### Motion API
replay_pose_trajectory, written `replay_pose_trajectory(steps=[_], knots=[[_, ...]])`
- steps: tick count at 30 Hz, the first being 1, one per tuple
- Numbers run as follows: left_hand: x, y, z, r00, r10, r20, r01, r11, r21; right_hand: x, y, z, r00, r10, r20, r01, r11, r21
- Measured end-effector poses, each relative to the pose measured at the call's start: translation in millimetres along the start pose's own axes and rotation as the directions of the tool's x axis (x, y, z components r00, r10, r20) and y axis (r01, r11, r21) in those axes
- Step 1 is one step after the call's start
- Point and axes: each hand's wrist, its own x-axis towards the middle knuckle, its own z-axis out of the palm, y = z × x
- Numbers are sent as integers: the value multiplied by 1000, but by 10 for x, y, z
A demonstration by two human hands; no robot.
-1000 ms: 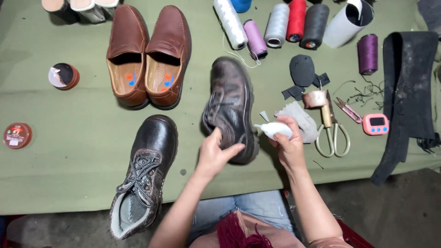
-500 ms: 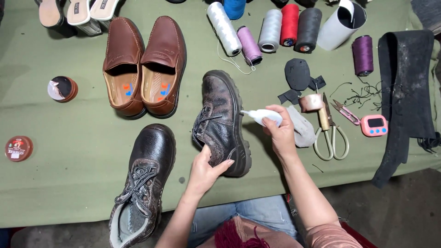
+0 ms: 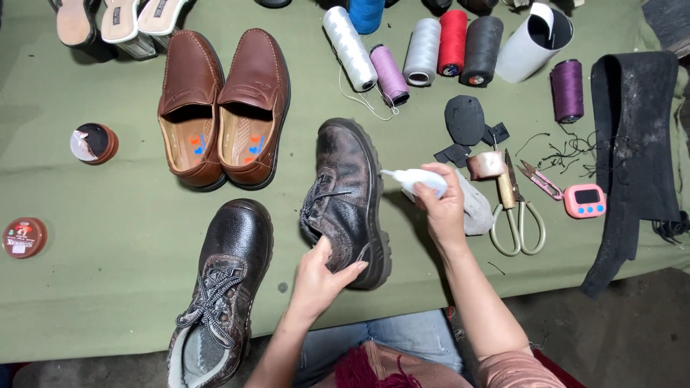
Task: The person cleans a dark brown leather boot by applying a liquid from a white bottle and scrubbing the surface with a brush and a cloth. They rotate the boot to clean different sides, including the toe, sides, and heel, while other shoes and tools are visible on the green work surface.
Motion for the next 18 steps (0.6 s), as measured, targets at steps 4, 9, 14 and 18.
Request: replay_pose_trajectory(steps=[4, 9, 14, 18], knots=[[-101, 89, -111, 995, -91, 29, 85, 983, 164, 18, -75, -2, 991, 23, 131, -1, 986, -165], [-234, 104, -193, 995, -48, 88, 34, 987, 156, 121, -111, 74, 993, 47, 110, -48, 999, 7], [-388, -292, -126, 996, 32, 81, -59, 928, 367, 143, -144, 73, 995, 43, 92, -40, 999, -35], [-425, -342, -100, 994, 81, 75, -104, 912, 396, 176, -176, 17, 987, -9, 163, 31, 990, -134]])
